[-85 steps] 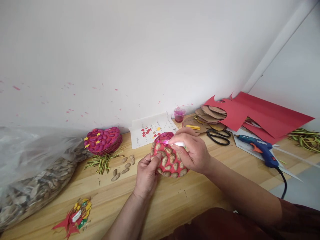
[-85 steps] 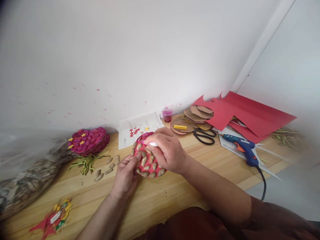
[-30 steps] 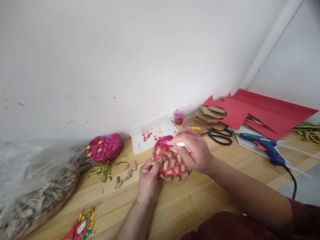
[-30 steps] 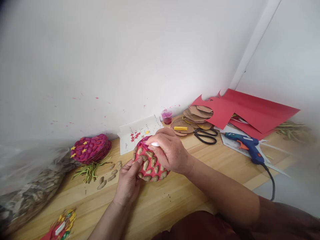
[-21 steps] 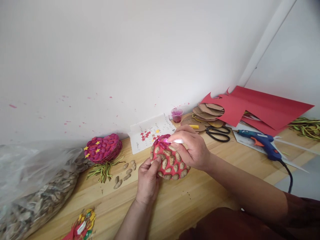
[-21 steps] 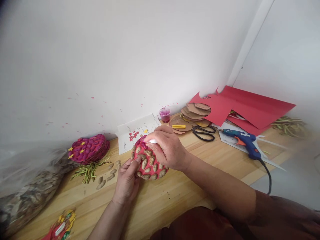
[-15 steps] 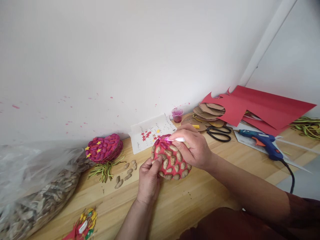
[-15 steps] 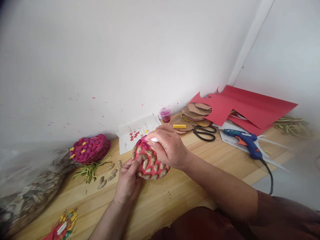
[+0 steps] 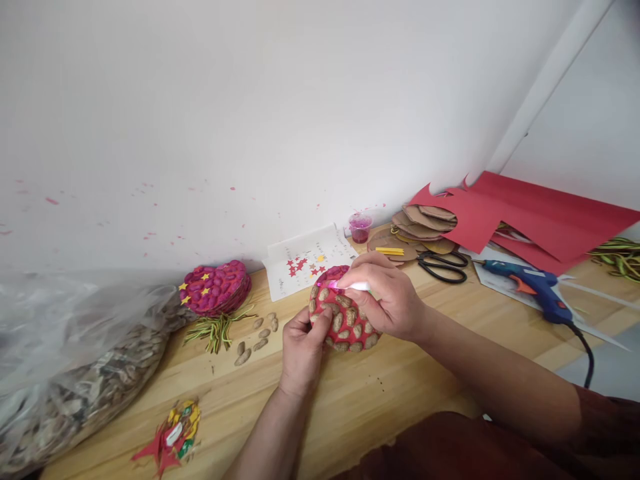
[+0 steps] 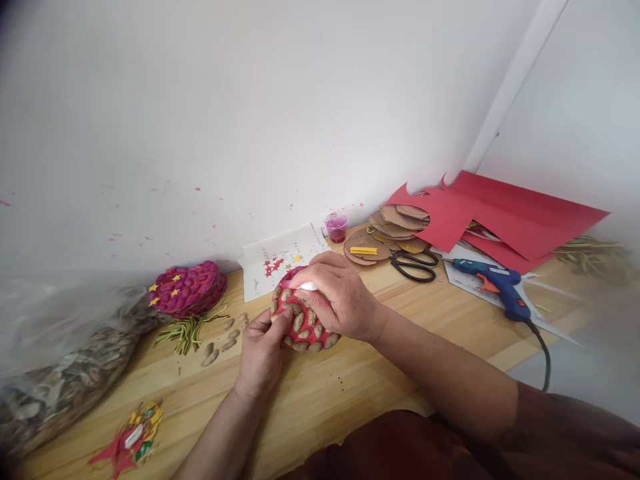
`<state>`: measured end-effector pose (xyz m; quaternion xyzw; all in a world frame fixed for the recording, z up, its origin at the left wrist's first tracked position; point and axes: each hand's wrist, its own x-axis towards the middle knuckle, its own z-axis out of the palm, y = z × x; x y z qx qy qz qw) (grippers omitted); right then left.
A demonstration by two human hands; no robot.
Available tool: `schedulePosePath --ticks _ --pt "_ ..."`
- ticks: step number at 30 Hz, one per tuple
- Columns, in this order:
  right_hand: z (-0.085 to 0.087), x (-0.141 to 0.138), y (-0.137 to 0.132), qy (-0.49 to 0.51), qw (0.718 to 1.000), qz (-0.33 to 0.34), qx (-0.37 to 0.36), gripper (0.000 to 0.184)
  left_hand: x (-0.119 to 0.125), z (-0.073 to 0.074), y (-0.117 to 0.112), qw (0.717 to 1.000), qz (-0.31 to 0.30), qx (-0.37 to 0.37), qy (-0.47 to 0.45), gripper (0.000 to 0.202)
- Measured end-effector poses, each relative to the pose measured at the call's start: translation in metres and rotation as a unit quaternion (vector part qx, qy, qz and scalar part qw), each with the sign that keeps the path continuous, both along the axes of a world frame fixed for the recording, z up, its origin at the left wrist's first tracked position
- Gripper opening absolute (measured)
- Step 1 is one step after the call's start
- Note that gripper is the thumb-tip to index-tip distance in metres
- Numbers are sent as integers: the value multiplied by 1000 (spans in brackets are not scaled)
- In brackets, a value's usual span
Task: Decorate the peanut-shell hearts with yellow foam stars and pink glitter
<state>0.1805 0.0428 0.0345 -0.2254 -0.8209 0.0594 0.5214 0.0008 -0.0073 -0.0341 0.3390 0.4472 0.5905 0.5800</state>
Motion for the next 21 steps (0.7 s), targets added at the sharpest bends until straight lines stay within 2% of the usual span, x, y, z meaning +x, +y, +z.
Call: schedulePosePath --ticks 7,11,16,21 --pt "2 1 -1 -2 1000 -19 10 13 -2 -2 1 999 4 12 45 28" --pt "4 1 -3 19 1000 -3 13 17 -2 2 3 992 26 41 120 28" --pt "4 -1 -6 24 1000 14 13 19 -2 14 3 951 92 113 273 36" --pt "2 -4 -11 19 1000 17 9 20 -1 20 1 918 109 168 342 37"
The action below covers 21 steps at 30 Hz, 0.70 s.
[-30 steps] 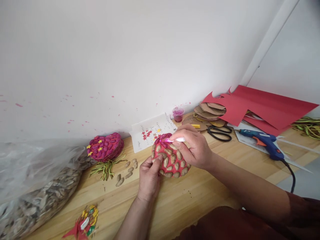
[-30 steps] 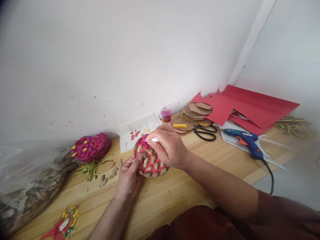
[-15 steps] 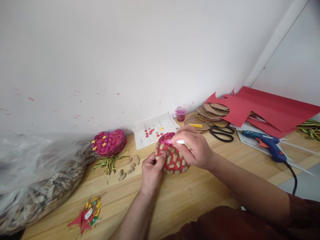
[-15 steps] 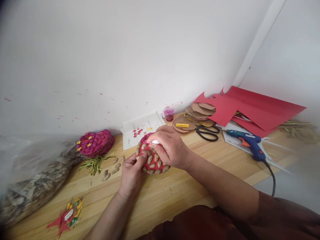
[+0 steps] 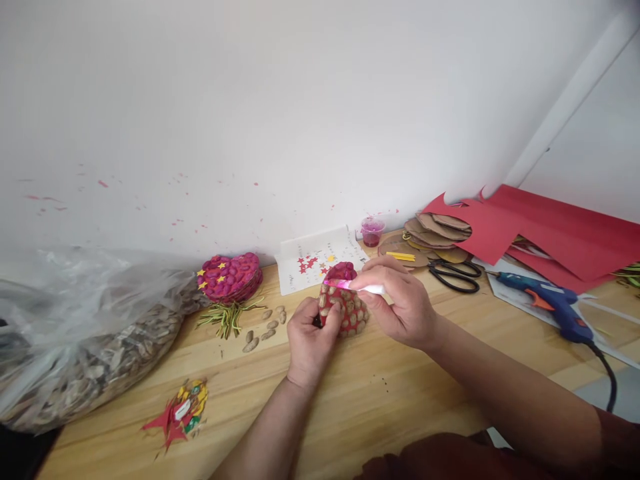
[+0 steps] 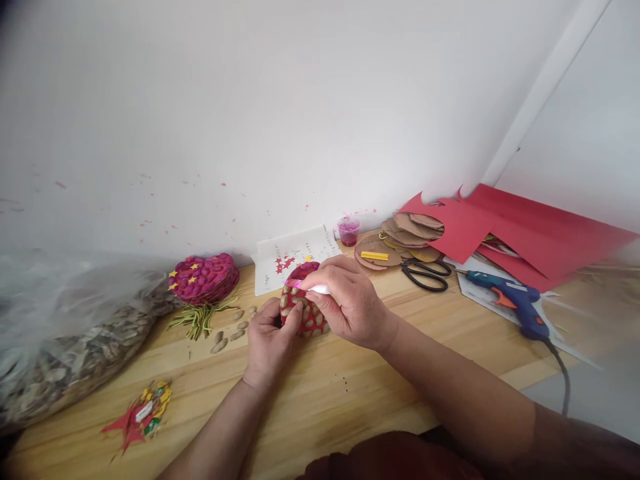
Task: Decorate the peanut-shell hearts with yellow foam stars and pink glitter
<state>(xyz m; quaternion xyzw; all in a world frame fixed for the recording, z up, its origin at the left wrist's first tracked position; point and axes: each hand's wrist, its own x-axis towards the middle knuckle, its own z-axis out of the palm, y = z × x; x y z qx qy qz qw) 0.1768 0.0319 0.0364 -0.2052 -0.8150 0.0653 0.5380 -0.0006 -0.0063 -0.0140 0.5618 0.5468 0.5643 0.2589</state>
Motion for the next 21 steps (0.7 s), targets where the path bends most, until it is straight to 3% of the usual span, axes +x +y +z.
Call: schedulePosePath --ticks 21 --pt "9 2 -13 -5 999 3 45 22 -2 8 -2 995 17 91 48 39"
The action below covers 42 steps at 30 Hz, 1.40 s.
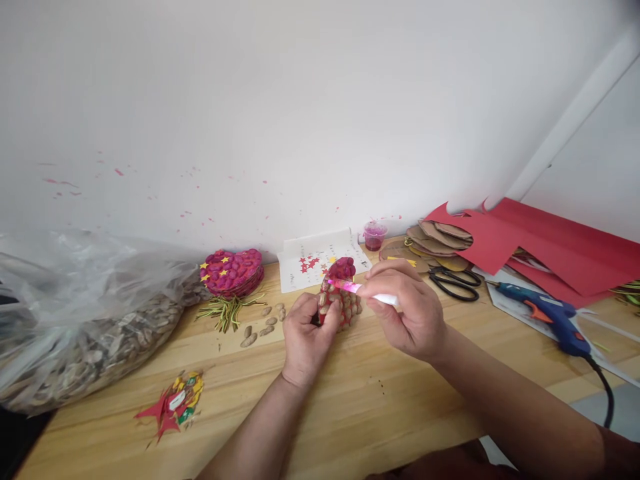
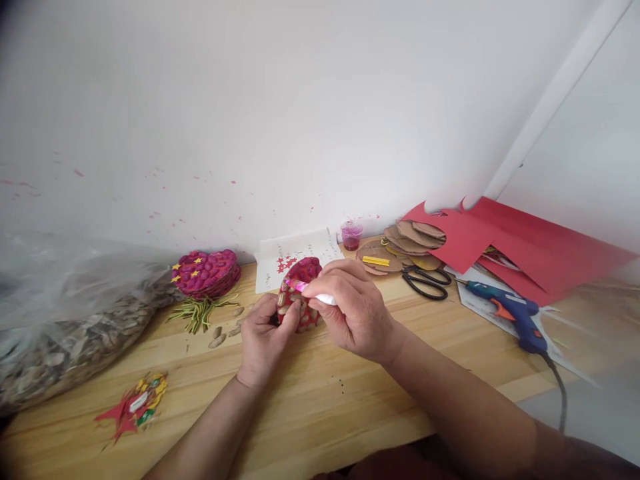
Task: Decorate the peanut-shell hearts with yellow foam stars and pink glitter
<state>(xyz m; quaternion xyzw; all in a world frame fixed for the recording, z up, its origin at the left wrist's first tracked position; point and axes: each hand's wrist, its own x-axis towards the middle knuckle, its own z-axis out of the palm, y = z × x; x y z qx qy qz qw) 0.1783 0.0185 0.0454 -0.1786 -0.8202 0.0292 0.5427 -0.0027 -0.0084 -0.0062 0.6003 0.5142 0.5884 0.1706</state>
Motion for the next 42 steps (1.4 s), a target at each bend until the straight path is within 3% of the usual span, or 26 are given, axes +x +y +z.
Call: schedulePosePath --ticks 5,10,15,21,27,36,42 --pt "1 0 -1 -21 999 29 5 21 -1 -2 1 1000 0 15 17 37" --pt "1 1 -2 -10 1000 2 13 23 -2 -1 2 999 10 34 38 36" --pt "0 -1 -4 -23 999 35 21 16 -5 -3 2 994 23 69 78 33" --pt "1 2 -2 -10 999 -7 34 20 -4 -6 2 989 17 89 119 25" --pt "0 2 -5 -22 999 8 30 18 -4 -4 3 986 30 105 125 26" --pt "3 4 -1 -9 999 -28 33 22 -5 -5 1 991 21 64 115 25" --pt "2 4 0 -9 1000 -6 14 22 -5 -4 2 991 29 73 112 30"
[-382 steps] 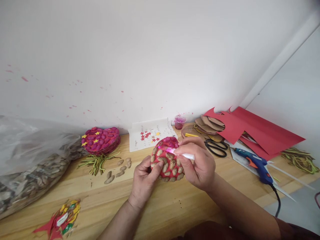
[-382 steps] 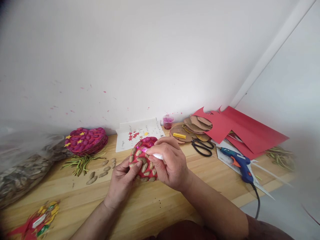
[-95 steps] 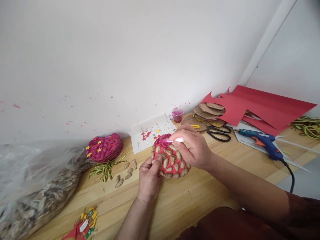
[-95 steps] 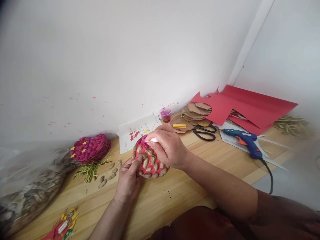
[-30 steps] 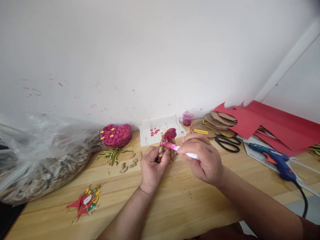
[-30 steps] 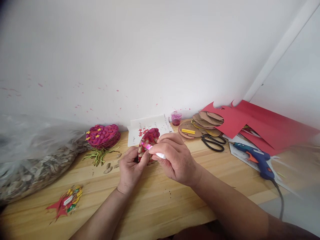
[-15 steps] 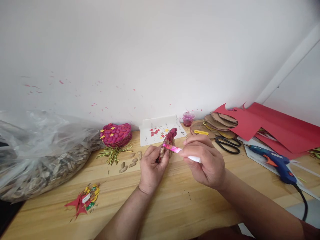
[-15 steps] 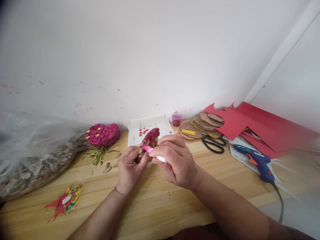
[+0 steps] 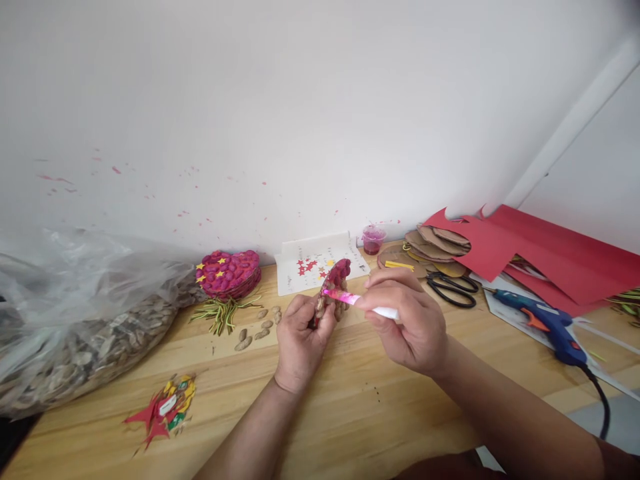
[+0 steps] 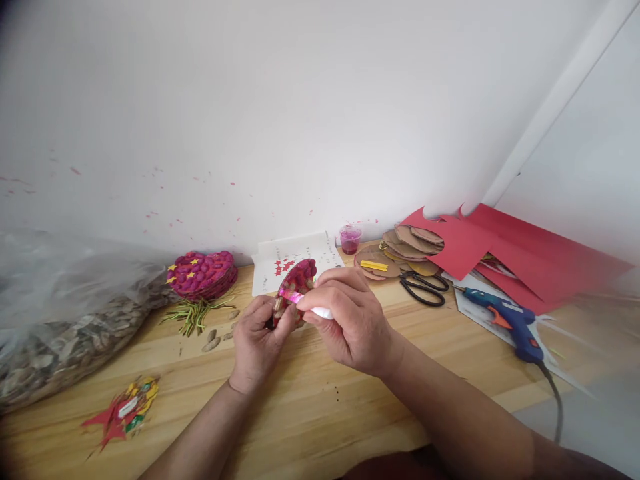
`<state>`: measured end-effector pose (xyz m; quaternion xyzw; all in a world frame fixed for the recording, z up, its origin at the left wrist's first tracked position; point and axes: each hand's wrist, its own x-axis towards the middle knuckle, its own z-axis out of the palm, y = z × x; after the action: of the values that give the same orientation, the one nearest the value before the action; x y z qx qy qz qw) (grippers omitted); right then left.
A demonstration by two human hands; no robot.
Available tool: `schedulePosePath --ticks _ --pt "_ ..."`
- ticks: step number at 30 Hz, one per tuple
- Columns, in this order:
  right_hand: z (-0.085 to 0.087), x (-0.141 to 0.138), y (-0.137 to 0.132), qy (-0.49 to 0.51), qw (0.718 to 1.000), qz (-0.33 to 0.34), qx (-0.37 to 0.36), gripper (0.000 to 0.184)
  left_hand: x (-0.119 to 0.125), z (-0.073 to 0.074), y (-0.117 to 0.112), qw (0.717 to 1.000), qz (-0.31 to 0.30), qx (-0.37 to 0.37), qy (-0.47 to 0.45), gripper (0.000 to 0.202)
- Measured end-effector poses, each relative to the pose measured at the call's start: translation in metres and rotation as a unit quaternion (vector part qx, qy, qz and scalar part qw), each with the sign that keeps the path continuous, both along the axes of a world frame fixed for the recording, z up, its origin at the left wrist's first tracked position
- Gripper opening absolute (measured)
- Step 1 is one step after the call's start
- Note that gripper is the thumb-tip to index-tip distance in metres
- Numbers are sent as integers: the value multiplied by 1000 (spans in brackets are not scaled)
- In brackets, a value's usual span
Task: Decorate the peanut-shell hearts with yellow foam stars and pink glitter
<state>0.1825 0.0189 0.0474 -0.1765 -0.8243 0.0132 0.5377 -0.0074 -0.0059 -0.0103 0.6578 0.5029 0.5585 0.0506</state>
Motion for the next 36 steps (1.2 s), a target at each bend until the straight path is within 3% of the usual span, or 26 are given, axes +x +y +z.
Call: schedulePosePath --ticks 6,9,13,15,16,21,28,31,36 --pt "1 3 3 39 999 -19 -16 25 -3 -6 3 998 -4 -45 -36 28" --pt "3 13 17 105 990 -57 -72 17 -7 -11 6 992 13 -88 -86 34" --pt "11 38 66 126 954 -221 -157 22 -8 -18 11 960 -3 -191 -203 37" --pt "17 49 98 37 915 -347 -205 29 -7 -21 11 945 -20 -221 -239 39" --pt "19 52 113 14 903 -368 -220 28 -7 -22 11 941 -29 -227 -248 40" --pt "20 45 160 -92 867 -398 -284 23 -5 -25 11 939 -51 -227 -253 39" --pt "1 25 177 -206 810 -432 -338 24 -6 -24 12 940 -43 -240 -238 42" --pt "2 26 177 -218 802 -440 -339 27 -5 -22 11 939 -37 -252 -232 42" --pt "12 28 173 -204 812 -442 -323 29 -3 -22 10 939 -43 -244 -237 41"
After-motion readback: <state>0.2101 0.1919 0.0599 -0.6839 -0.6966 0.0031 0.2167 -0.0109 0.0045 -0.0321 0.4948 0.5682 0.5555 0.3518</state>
